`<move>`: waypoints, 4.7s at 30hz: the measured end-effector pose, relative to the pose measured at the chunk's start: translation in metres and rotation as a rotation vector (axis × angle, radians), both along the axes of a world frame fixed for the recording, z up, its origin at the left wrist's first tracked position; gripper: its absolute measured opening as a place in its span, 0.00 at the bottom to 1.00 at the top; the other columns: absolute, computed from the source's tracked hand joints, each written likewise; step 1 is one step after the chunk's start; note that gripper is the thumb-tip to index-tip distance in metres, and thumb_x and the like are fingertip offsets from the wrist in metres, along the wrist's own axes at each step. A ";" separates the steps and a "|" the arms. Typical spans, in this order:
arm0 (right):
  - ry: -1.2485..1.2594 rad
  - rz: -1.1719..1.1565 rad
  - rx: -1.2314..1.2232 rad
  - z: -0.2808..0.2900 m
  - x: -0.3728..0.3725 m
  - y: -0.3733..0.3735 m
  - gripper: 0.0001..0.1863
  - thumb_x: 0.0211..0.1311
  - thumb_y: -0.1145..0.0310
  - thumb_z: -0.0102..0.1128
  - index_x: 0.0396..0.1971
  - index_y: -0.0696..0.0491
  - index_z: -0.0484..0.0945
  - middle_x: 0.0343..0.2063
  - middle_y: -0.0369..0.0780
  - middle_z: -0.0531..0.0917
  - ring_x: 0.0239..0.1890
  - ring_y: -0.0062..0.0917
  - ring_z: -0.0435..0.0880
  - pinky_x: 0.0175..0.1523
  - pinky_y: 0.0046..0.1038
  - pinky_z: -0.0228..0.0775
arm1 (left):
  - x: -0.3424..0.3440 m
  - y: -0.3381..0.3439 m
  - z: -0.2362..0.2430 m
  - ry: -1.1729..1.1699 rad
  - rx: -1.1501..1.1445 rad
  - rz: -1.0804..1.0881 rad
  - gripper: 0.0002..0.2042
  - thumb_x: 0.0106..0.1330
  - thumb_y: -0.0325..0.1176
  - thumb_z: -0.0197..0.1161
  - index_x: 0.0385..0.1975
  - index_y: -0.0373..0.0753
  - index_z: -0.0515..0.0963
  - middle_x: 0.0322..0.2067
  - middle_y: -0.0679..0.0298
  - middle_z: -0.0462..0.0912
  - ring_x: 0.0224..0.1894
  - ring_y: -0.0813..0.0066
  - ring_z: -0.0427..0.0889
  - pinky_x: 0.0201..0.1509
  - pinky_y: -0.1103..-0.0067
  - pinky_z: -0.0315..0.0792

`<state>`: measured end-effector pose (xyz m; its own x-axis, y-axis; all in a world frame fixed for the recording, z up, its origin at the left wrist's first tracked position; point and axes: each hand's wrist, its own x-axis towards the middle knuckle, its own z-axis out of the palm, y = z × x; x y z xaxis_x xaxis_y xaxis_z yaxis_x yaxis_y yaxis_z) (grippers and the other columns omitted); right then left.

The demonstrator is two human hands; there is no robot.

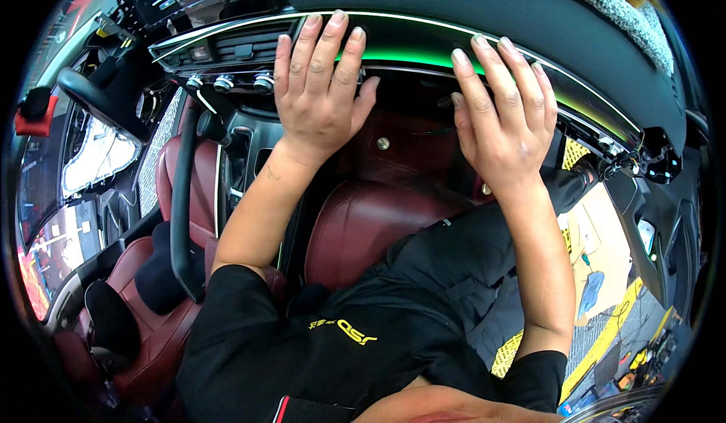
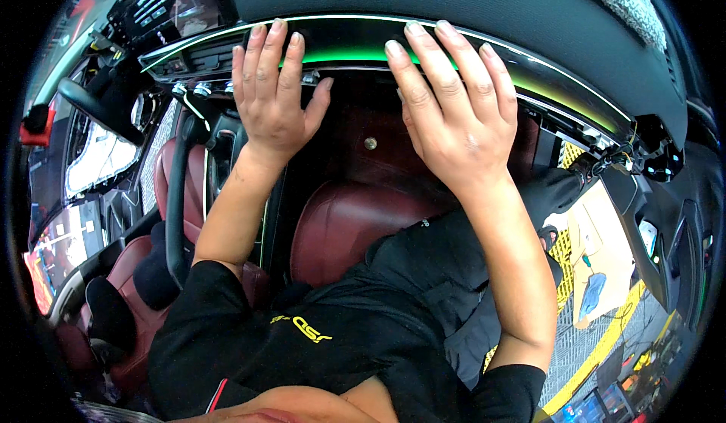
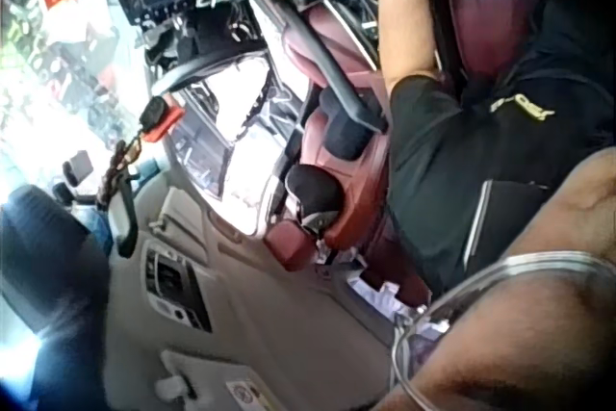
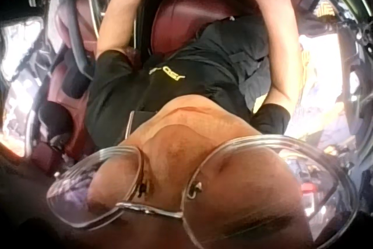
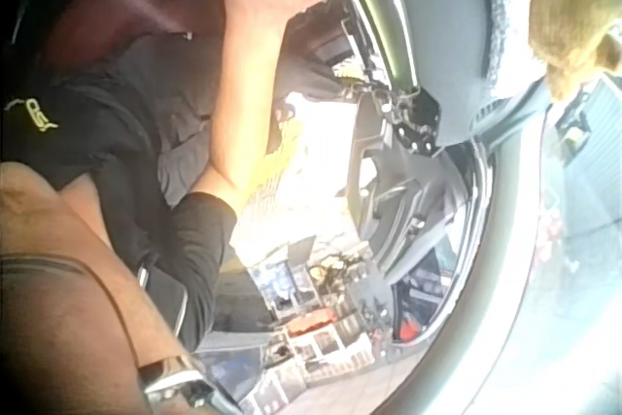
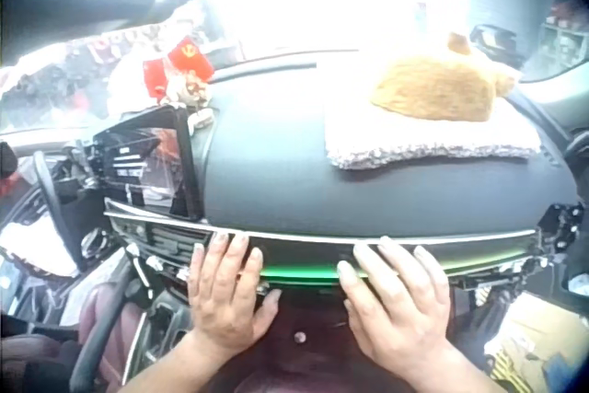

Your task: The person installs an interior trim piece onto a car dashboard using a screwdriver and by hand, pressing the component into place across the center console area.

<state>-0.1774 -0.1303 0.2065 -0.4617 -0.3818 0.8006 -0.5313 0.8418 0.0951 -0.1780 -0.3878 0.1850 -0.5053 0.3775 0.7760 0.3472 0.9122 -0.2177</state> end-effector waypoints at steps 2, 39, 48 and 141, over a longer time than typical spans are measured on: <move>0.015 -0.016 0.026 -0.002 -0.003 0.001 0.22 0.64 0.67 0.61 0.58 0.37 0.86 0.63 0.29 0.83 0.66 0.25 0.79 0.73 0.37 0.63 | 0.000 -0.001 0.000 0.001 -0.013 0.010 0.34 0.65 0.45 0.71 0.71 0.39 0.72 0.71 0.54 0.72 0.76 0.51 0.68 0.80 0.56 0.54; 0.025 -0.210 -0.001 -0.025 -0.001 0.048 0.25 0.70 0.60 0.60 0.67 0.39 0.79 0.68 0.27 0.79 0.70 0.24 0.76 0.80 0.41 0.53 | -0.005 0.038 0.018 -0.057 -0.095 -0.118 0.31 0.63 0.38 0.74 0.66 0.36 0.77 0.67 0.54 0.76 0.72 0.52 0.71 0.79 0.57 0.59; 0.001 -0.213 0.038 -0.022 0.001 0.088 0.29 0.65 0.60 0.63 0.68 0.38 0.78 0.70 0.27 0.76 0.74 0.22 0.72 0.82 0.44 0.51 | -0.012 0.015 0.026 0.010 -0.144 -0.088 0.27 0.67 0.40 0.72 0.65 0.37 0.78 0.64 0.57 0.79 0.68 0.59 0.76 0.77 0.59 0.64; 0.045 0.130 0.005 0.037 -0.036 -0.079 0.21 0.57 0.71 0.72 0.52 0.45 0.88 0.52 0.34 0.85 0.56 0.32 0.82 0.65 0.40 0.71 | -0.035 -0.113 0.013 0.011 0.049 -0.094 0.26 0.73 0.41 0.66 0.65 0.30 0.77 0.65 0.48 0.74 0.68 0.48 0.72 0.74 0.60 0.65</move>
